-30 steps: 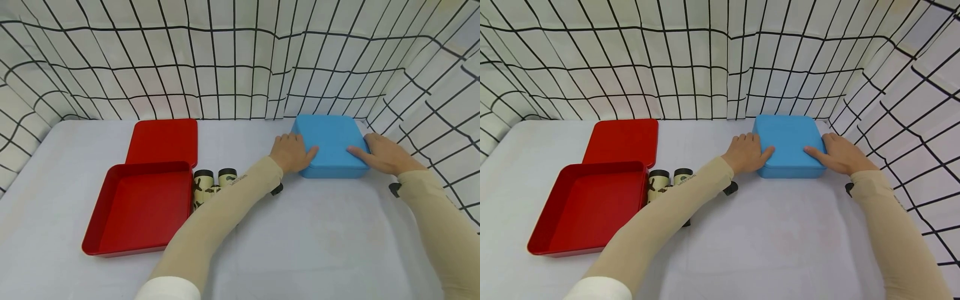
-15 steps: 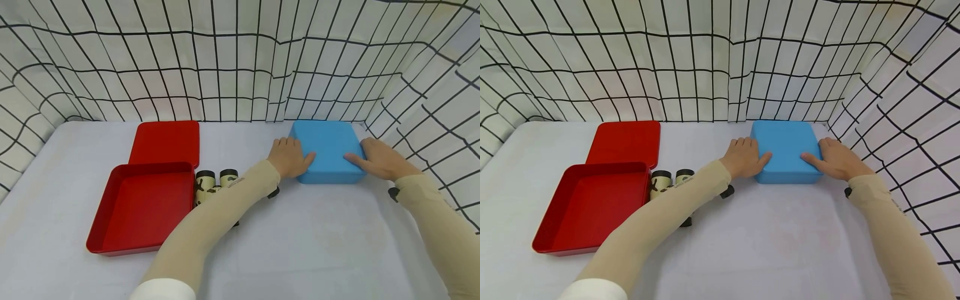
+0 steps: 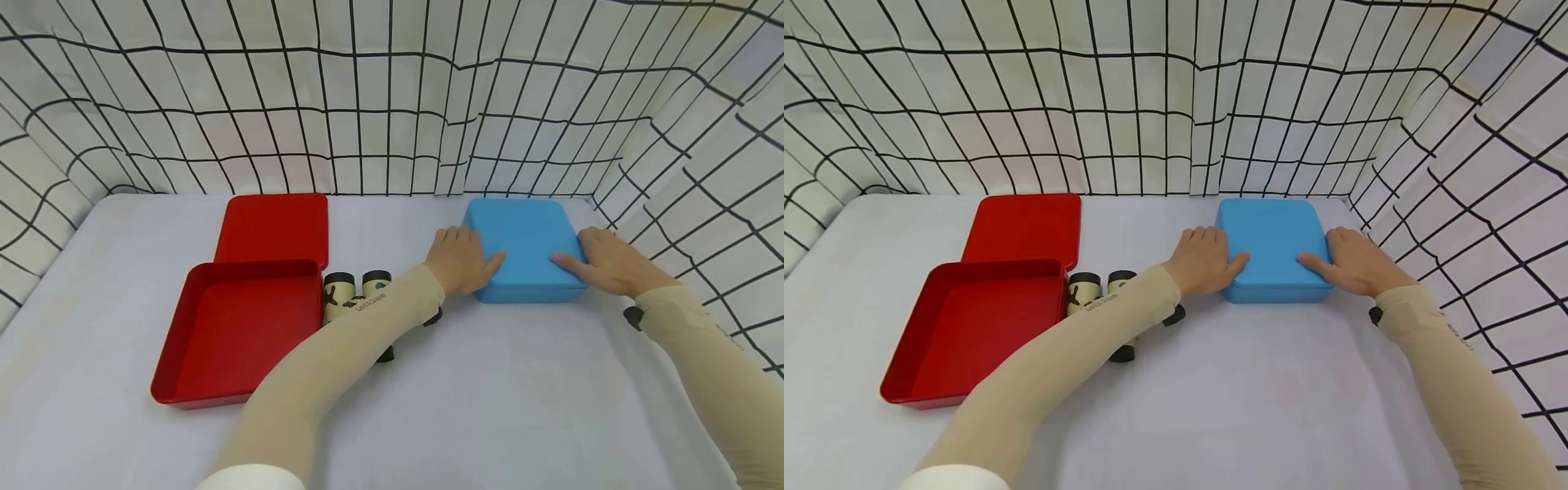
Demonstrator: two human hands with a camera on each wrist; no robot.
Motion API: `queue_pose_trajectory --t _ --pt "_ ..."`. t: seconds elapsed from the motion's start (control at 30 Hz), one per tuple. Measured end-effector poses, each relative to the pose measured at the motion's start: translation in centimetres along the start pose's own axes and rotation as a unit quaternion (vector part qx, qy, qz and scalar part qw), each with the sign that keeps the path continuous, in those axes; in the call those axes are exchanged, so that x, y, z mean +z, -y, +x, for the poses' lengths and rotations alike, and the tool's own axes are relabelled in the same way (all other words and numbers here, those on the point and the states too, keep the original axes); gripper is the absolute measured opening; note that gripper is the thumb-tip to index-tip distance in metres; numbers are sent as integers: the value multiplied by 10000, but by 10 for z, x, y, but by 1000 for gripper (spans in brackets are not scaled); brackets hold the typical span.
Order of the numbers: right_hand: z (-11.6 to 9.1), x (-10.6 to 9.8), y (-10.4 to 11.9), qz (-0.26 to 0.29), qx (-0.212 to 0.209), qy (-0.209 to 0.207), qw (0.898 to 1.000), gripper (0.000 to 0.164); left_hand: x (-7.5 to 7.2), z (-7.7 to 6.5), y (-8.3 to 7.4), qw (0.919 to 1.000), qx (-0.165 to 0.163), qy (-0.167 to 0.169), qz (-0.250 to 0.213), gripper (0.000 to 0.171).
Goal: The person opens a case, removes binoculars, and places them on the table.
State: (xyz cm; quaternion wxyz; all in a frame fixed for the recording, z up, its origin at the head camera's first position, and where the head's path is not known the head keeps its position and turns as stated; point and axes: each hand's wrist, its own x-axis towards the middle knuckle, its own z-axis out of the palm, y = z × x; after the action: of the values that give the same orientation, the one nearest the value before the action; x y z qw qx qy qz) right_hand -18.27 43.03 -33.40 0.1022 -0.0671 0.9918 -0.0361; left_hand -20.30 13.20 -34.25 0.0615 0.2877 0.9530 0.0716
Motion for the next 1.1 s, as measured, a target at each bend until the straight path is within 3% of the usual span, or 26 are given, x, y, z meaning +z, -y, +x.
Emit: queue_pose_trajectory --t 0.67,1.1 --pt "-9 3 37 -346 -272 -372 9983 83 -2 -37 18 9992 58 -252 321 68" --pt "-18 6 53 -440 -402 -406 9974 82 -2 -56 25 9980 146 -397 466 65"
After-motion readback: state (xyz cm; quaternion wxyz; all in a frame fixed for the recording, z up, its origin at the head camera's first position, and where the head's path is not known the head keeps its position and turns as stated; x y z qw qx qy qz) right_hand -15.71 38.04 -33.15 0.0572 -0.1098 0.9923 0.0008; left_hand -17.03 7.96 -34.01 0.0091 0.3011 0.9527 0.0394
